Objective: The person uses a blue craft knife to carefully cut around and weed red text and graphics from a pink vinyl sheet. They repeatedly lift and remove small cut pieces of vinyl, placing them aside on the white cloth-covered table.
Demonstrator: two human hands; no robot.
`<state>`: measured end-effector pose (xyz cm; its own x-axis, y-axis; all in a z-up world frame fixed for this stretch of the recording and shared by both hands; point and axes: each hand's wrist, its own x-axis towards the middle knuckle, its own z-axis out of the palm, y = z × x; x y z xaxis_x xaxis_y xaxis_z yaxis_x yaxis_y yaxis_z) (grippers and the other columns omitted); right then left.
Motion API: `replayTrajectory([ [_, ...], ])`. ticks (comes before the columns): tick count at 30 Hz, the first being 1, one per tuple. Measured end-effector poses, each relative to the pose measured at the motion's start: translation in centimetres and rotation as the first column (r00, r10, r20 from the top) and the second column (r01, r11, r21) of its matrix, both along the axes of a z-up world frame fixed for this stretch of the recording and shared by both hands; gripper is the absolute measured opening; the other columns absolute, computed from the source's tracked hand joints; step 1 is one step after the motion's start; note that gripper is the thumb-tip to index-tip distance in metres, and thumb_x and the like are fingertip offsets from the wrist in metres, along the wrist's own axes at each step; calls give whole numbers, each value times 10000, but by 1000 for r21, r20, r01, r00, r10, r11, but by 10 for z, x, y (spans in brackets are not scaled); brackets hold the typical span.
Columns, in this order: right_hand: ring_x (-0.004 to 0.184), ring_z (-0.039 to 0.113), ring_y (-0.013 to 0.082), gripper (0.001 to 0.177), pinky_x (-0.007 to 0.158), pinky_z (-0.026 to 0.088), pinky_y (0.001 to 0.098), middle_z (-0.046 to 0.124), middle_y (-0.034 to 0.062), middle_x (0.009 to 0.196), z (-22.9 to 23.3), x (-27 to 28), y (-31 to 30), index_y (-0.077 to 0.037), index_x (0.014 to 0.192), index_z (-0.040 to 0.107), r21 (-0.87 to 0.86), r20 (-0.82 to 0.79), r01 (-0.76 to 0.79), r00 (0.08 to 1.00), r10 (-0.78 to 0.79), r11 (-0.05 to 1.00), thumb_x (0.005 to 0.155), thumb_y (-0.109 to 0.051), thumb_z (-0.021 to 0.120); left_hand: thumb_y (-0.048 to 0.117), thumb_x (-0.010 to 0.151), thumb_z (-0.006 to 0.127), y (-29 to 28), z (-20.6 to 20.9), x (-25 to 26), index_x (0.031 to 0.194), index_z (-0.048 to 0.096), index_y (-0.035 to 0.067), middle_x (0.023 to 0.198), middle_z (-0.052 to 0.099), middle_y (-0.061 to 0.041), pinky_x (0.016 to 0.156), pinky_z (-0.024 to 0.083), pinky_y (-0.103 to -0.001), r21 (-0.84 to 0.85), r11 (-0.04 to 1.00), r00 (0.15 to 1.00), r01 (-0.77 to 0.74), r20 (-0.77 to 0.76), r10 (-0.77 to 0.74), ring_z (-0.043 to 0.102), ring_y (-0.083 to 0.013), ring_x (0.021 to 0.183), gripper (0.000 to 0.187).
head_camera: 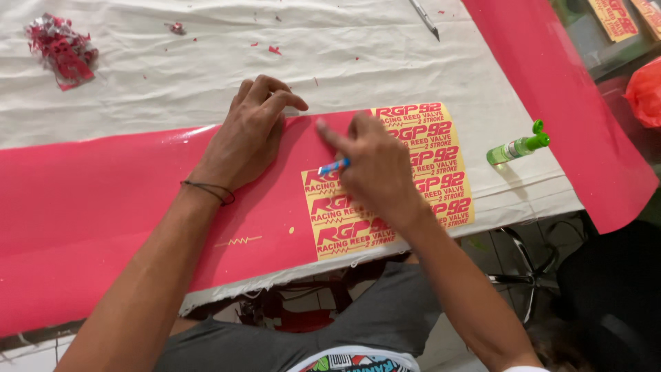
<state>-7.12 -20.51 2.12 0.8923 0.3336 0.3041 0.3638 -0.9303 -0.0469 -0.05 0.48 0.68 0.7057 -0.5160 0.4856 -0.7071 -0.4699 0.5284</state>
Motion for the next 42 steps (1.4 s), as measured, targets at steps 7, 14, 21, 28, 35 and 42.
replayTrajectory([
  [7,783,532,268,406,601,508,401,439,48,881,2,-9,39,-224,1166,695,67,13,-194,981,194,979,765,-167,685,-153,843,421,0,-4,5,1133,632,124,1087,513,-106,833,500,-452,-76,997,1000,18,-13,-19,512,-331,987,453],
  [14,797,548,223,403,577,542,394,466,43,863,15,-32,-38,-304,1255,689,-108,-70,89,993,-96,990,906,-168,542,-96,868,466,-1,-9,1,1066,630,111,1014,531,-79,842,470,-436,-16,998,998,-57,32,57,516,-299,976,330],
  [21,839,492,293,520,824,474,411,444,104,874,76,-86,-69,-110,1408,616,421,52,64,994,-95,905,960,-75,354,-20,928,508,-3,-1,-4,1023,661,112,982,561,-56,825,469,-414,60,994,993,-96,77,91,525,-267,988,223],
  [28,592,452,152,909,632,372,278,478,69,679,66,-107,-70,38,1095,689,820,-93,202,970,-224,536,982,-687,151,53,954,553,-7,8,-7,1103,588,95,1120,594,-114,736,467,-444,434,889,927,-148,375,-29,534,-307,978,160],
  [35,788,679,222,552,708,578,306,713,165,873,51,-70,-50,52,1123,685,880,-309,334,942,-128,338,1002,-391,379,205,963,616,-36,34,-23,1175,645,111,1146,622,-107,860,476,-408,396,918,931,25,325,-166,590,-263,1013,234],
  [42,703,629,196,503,603,532,273,678,175,816,21,-59,-57,70,1110,671,924,-356,371,923,-144,90,998,-340,403,698,799,727,-92,-7,-53,1465,311,72,1393,348,-145,1163,248,-457,286,953,993,-96,87,74,293,-357,1332,1004],
])
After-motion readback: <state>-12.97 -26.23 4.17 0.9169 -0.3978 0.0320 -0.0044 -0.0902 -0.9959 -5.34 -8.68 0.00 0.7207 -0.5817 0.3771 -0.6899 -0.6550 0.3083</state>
